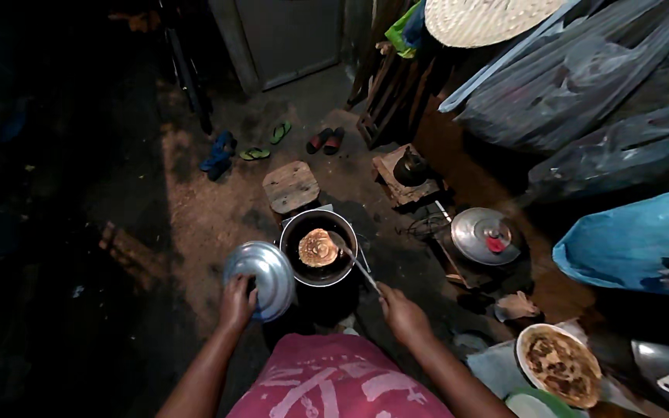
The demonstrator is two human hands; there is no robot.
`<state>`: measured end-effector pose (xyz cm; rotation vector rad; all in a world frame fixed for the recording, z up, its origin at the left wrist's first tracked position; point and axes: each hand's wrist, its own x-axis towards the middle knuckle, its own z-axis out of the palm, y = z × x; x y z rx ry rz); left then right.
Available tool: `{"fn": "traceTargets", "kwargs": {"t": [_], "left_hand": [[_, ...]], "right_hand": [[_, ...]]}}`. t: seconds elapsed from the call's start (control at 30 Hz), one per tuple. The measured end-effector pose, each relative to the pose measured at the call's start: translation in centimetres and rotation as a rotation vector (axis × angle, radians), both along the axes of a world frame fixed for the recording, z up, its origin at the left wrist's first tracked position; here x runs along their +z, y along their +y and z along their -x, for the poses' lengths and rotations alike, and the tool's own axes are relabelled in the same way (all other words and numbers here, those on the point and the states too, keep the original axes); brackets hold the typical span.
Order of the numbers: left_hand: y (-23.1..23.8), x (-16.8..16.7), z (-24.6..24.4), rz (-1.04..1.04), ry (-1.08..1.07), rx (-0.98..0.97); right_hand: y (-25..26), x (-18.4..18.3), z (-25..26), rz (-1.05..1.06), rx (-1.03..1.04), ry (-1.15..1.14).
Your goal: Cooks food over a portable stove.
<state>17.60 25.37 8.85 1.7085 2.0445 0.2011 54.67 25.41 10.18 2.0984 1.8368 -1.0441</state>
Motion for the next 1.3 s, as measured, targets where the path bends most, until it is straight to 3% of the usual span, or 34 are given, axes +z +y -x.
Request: {"fn": "traceTargets", "kwargs": {"t": [0.17, 0.37, 0.7, 1.3], "left_hand": [[9.1, -2.3, -7.7, 0.065, -0.018, -0.264], [15.3, -7.1, -14.0, 0.187, -0.006, -0.334], [15.8, -9.8, -16.8, 0.311, 0.041, -0.285], [16.0, -10.6, -16.4, 0.29, 0.033, -0.284]], "right_hand": [[-0.4, 0.5, -4.4, -0.232, -0.202, 0.035], [-2.4, -0.3, -8.9, -0.365, -0.256, 0.032], [-4.5, -1.7, -12.8, -0.304, -0.288, 0.014], [-3.5, -2.1, -11.4, -0.202, -0.286, -0.007]]}}
